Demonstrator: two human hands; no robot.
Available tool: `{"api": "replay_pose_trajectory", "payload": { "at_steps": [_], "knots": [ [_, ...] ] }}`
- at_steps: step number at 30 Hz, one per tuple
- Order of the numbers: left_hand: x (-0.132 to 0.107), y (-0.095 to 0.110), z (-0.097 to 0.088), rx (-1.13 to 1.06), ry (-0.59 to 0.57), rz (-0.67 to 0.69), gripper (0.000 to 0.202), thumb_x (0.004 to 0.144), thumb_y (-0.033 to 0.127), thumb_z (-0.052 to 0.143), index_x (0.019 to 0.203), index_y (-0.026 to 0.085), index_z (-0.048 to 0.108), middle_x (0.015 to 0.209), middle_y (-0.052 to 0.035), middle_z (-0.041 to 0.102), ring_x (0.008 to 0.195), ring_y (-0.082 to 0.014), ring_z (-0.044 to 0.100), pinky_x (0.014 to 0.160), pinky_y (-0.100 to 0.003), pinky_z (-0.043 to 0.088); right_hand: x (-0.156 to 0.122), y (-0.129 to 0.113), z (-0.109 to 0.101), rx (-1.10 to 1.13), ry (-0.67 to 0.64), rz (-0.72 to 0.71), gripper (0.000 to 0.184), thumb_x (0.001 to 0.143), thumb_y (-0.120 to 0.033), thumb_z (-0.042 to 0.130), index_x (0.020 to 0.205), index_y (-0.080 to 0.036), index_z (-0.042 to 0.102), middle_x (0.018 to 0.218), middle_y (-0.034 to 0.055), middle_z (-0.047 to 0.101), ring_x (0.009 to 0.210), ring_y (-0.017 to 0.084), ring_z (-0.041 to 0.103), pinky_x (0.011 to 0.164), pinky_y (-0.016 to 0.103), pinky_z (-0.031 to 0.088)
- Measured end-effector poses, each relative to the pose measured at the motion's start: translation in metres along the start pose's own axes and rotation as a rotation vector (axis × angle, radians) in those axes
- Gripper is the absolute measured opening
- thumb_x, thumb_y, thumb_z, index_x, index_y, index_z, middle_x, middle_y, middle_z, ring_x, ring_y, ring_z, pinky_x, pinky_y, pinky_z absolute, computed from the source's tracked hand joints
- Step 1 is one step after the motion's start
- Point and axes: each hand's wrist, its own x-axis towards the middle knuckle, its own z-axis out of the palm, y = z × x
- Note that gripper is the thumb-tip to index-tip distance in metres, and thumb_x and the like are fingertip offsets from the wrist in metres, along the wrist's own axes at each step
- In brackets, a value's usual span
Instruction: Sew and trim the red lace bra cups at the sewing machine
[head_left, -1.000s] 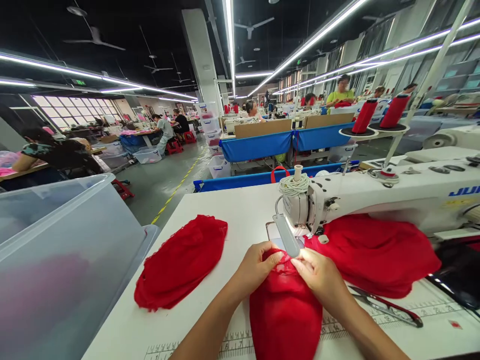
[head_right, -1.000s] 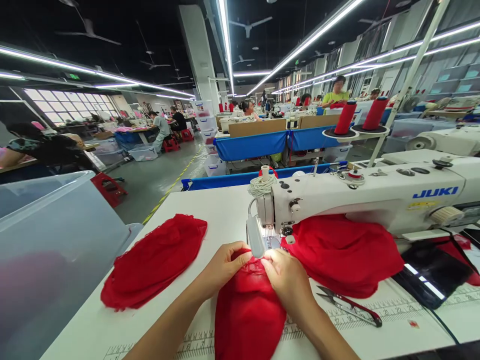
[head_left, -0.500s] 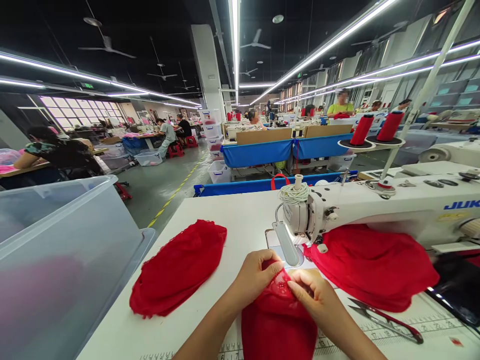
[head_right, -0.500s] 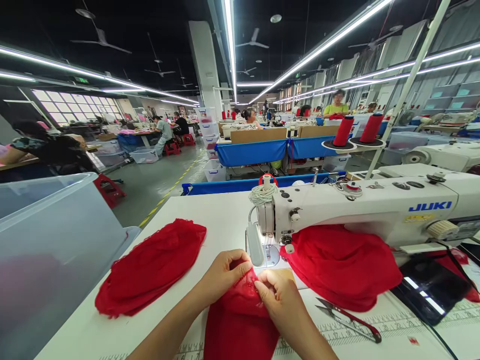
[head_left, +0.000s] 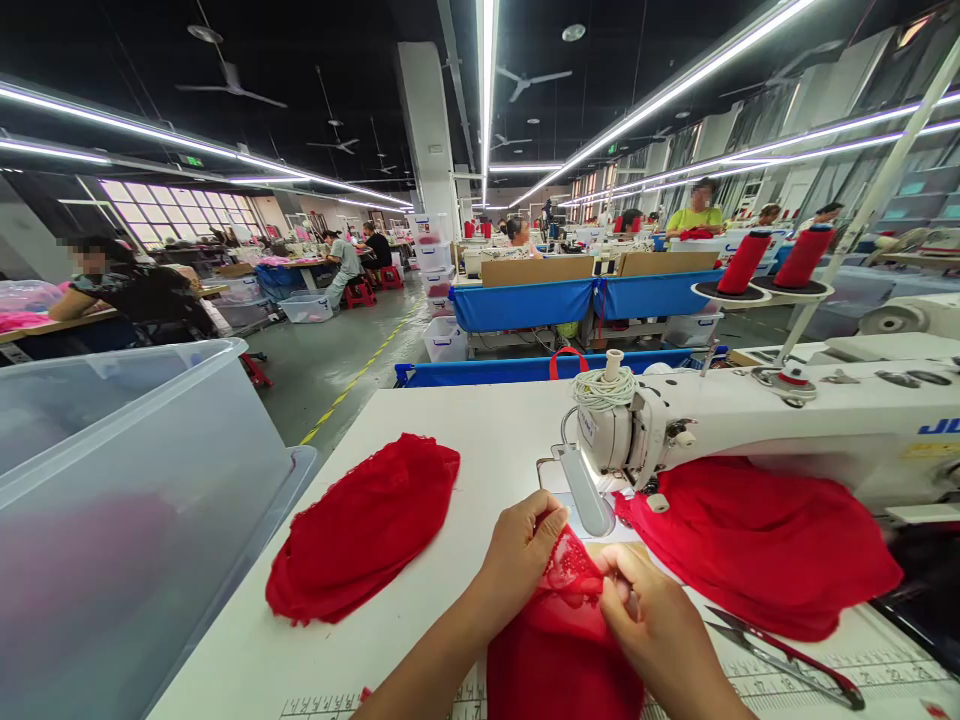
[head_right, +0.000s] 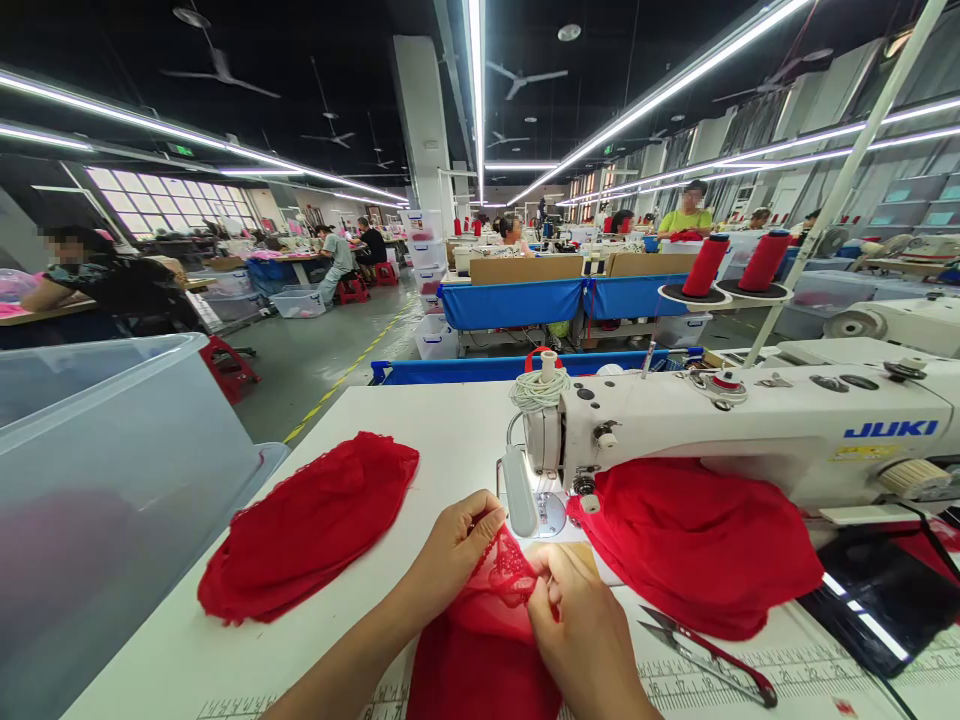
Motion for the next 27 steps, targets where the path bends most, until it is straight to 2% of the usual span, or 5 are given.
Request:
{"api": "replay_pose_trajectory", "payload": {
  "at_steps": [7,10,13,17,27],
  "knots": [
    [-0.001,-0.001,0.002,-0.024,0.035,-0.029,0.034,0.087,0.046,0.044,0.067,0.019,0.043,0.064,0.0033,0.040,0.063,-0.0128,0.035,0.060,-0.026,0.030,-0.003,-0.003,-0.006,0.081,0.056,0.028,0.025,0.089,-0.034,0.038,0.078,-0.025,0.059,0.066,0.0001,0.059,0.058,0.017,0.055,0.054,0.027,0.041],
    [-0.004,0.000,0.004,-0.037,0.018,-0.016,0.034,0.088,0.046,0.045,0.068,0.019,0.044,0.064,0.0033,0.040,0.062,-0.0124,0.035,0.059,-0.025,0.030,-0.006,-0.007,-0.001,0.053,0.114,-0.002,0.032,0.089,-0.050,0.044,0.097,-0.025,0.062,0.082,0.0033,0.066,0.066,0.019,0.060,0.058,0.029,0.047],
    [-0.006,0.003,0.004,-0.060,0.007,0.000,0.036,0.089,0.048,0.045,0.068,0.019,0.044,0.065,0.0030,0.041,0.062,-0.0123,0.036,0.059,-0.025,0.031,-0.005,-0.005,0.003,-0.032,0.158,-0.092,0.028,0.088,-0.046,0.048,0.100,-0.025,0.063,0.095,0.0061,0.069,0.080,0.021,0.063,0.064,0.031,0.049],
    [-0.005,0.005,0.001,-0.055,0.055,-0.006,0.036,0.089,0.050,0.045,0.069,0.019,0.045,0.065,0.0027,0.042,0.064,-0.0129,0.037,0.061,-0.025,0.032,-0.002,0.003,0.000,0.067,0.068,-0.019,0.024,0.090,-0.035,0.043,0.085,-0.026,0.065,0.082,0.0036,0.069,0.069,0.018,0.061,0.058,0.028,0.046],
    [-0.002,0.002,0.000,-0.073,0.034,-0.022,0.038,0.087,0.053,0.044,0.069,0.020,0.045,0.067,0.0028,0.042,0.065,-0.0136,0.037,0.063,-0.025,0.032,0.000,-0.002,-0.021,0.562,-0.182,0.188,0.042,0.080,-0.062,0.053,0.070,-0.021,0.059,0.065,0.0009,0.059,0.060,0.016,0.053,0.056,0.026,0.042]
  ]
}}
